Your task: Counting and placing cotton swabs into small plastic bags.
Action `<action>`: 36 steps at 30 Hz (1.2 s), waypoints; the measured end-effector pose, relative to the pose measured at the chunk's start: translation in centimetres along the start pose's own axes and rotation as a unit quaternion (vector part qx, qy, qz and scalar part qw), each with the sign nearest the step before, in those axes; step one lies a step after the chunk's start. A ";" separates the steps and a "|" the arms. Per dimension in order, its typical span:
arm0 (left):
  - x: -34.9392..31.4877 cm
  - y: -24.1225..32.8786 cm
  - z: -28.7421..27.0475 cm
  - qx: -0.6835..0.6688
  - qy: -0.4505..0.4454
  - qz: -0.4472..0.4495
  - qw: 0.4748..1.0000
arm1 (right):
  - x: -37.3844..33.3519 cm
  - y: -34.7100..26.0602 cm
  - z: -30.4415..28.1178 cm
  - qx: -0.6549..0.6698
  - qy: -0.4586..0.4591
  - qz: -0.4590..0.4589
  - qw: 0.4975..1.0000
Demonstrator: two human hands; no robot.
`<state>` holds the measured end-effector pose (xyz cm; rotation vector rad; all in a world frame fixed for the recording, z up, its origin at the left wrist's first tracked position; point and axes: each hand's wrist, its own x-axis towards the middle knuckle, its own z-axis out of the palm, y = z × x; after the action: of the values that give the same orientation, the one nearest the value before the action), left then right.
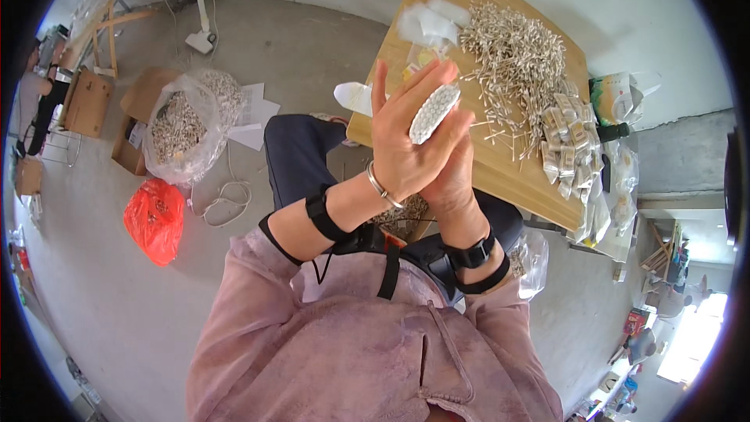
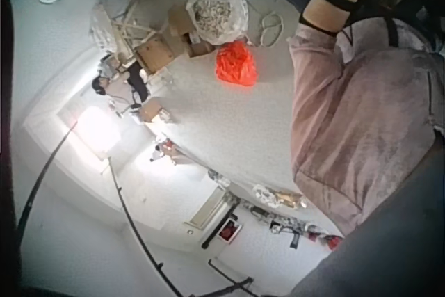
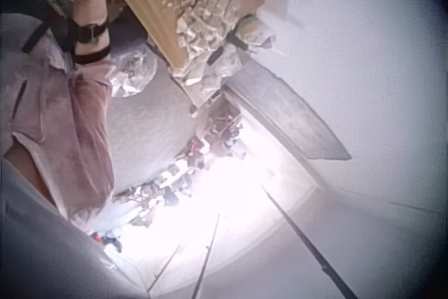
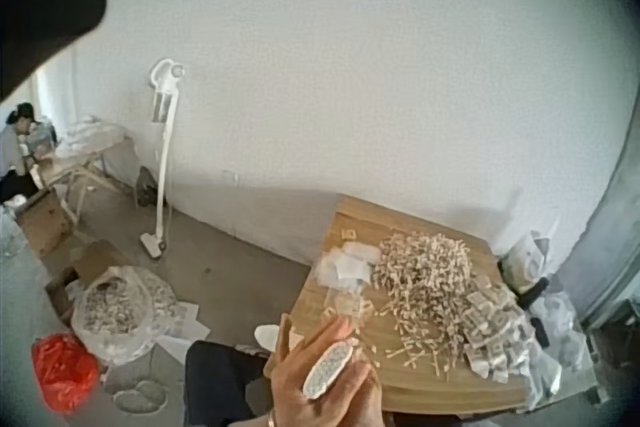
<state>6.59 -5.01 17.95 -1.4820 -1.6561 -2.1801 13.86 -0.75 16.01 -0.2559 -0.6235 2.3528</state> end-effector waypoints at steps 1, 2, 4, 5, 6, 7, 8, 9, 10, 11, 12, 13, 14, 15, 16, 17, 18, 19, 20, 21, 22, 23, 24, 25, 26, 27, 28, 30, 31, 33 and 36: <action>-0.1 0.2 0.0 0.015 0.003 0.001 1.000 | -0.1 0.1 -0.4 0.020 -0.057 0.011 0.998; -0.1 0.5 0.4 -0.031 0.035 -0.017 0.999 | -0.7 0.0 -0.7 -0.011 0.038 0.017 0.999; 0.4 0.6 0.1 -0.012 0.025 0.000 1.000 | -0.9 -0.3 0.0 -0.019 0.040 0.012 0.999; 0.5 0.5 0.0 0.006 0.013 0.018 1.000 | -1.0 -0.4 0.2 -0.026 0.041 0.007 0.999; 0.6 0.3 0.0 0.005 0.014 0.016 1.000 | -1.0 -0.5 0.5 -0.035 0.040 0.000 0.999; 0.6 0.0 -0.1 0.012 0.016 0.028 0.999 | -1.0 -0.6 0.7 -0.043 0.040 -0.006 0.998; 0.6 -0.1 0.0 0.020 0.018 0.040 0.999 | -1.0 -0.7 0.9 -0.051 0.040 -0.012 0.998; 0.6 0.1 0.0 0.020 0.018 0.039 0.999 | -1.0 -0.6 1.1 -0.059 0.039 -0.018 0.997; 0.6 0.4 0.1 0.014 0.033 0.028 0.999 | -1.0 -0.5 1.2 -0.066 0.038 -0.024 0.997; 0.5 0.6 0.0 0.009 0.047 0.017 0.999 | -1.0 -0.4 1.4 -0.074 0.036 -0.029 0.996; 0.5 0.6 0.1 0.007 0.048 0.017 0.999 | -0.9 -0.3 1.6 -0.082 0.033 -0.036 0.995; 0.4 0.6 0.2 0.002 0.051 0.016 0.999 | -0.7 -0.2 1.8 -0.091 0.031 -0.044 0.994; 0.4 0.6 0.2 -0.003 0.054 0.014 0.998 | -0.6 -0.1 2.0 -0.099 0.028 -0.051 0.993; 0.4 0.5 0.2 -0.002 0.056 0.014 0.998 | -0.5 0.2 2.1 -0.106 0.026 -0.057 0.992; 0.4 0.4 0.2 0.010 0.050 0.022 0.998 | -0.5 0.3 2.1 -0.107 0.026 -0.055 0.992; 0.5 0.3 0.1 0.022 0.045 0.030 0.998 | -0.4 0.1 2.0 -0.103 0.026 -0.053 0.993; 0.5 0.2 0.1 0.023 0.046 0.028 0.998 | -0.2 0.1 2.0 -0.098 0.026 -0.051 0.994; 0.5 0.2 0.0 0.024 0.041 0.027 0.999 | -0.3 0.2 2.1 -0.094 0.027 -0.048 0.994; 0.6 0.1 -0.2 0.025 0.035 0.026 0.999 | -0.2 0.2 2.0 -0.090 0.028 -0.046 0.995; 0.6 0.1 -0.2 0.025 0.036 0.024 0.999 | 0.0 0.2 2.1 -0.086 0.028 -0.044 0.995; 0.7 0.1 -0.2 0.035 0.036 0.032 0.998 | 0.1 0.3 2.1 -0.083 0.029 -0.042 0.995; 0.7 0.1 -0.3 0.046 0.036 0.040 0.998 | 0.0 0.3 2.2 -0.079 0.029 -0.040 0.996; 0.8 -0.1 -0.4 0.046 0.038 0.041 0.997 | 0.3 0.7 2.4 -0.075 0.027 -0.038 0.996; 0.8 -0.3 -0.5 0.058 0.043 0.047 0.996 | 0.5 0.9 2.5 -0.072 0.024 -0.037 0.996; 0.9 -0.4 -0.6 0.071 0.049 0.052 0.995 | 0.6 1.1 2.7 -0.068 0.022 -0.035 0.997; 0.9 -0.3 -0.5 0.072 0.051 0.053 0.995 | 0.9 1.1 2.8 -0.064 0.020 -0.033 0.997; 0.9 -0.1 -0.2 0.014 0.083 0.005 0.996 | 1.1 1.3 2.9 -0.060 0.018 -0.031 0.998; 0.9 -0.1 0.1 -0.043 0.116 -0.042 0.991 | 0.7 0.6 2.8 -0.052 0.015 -0.027 0.998; 1.0 -0.2 0.2 -0.040 0.110 -0.040 0.992 | 0.8 1.1 2.9 -0.048 0.014 -0.025 0.998; 1.1 -0.2 0.1 -0.036 0.105 -0.041 0.993 | 0.7 0.7 2.8 -0.039 0.014 -0.021 0.999; 1.4 -0.1 -0.3 -0.020 0.098 -0.045 0.994 | 1.2 1.0 2.8 -0.027 0.016 -0.014 0.999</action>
<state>5.63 -4.50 18.82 -1.1787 -1.6522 -2.3313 11.42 -1.68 17.94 -0.3062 -0.6718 2.3020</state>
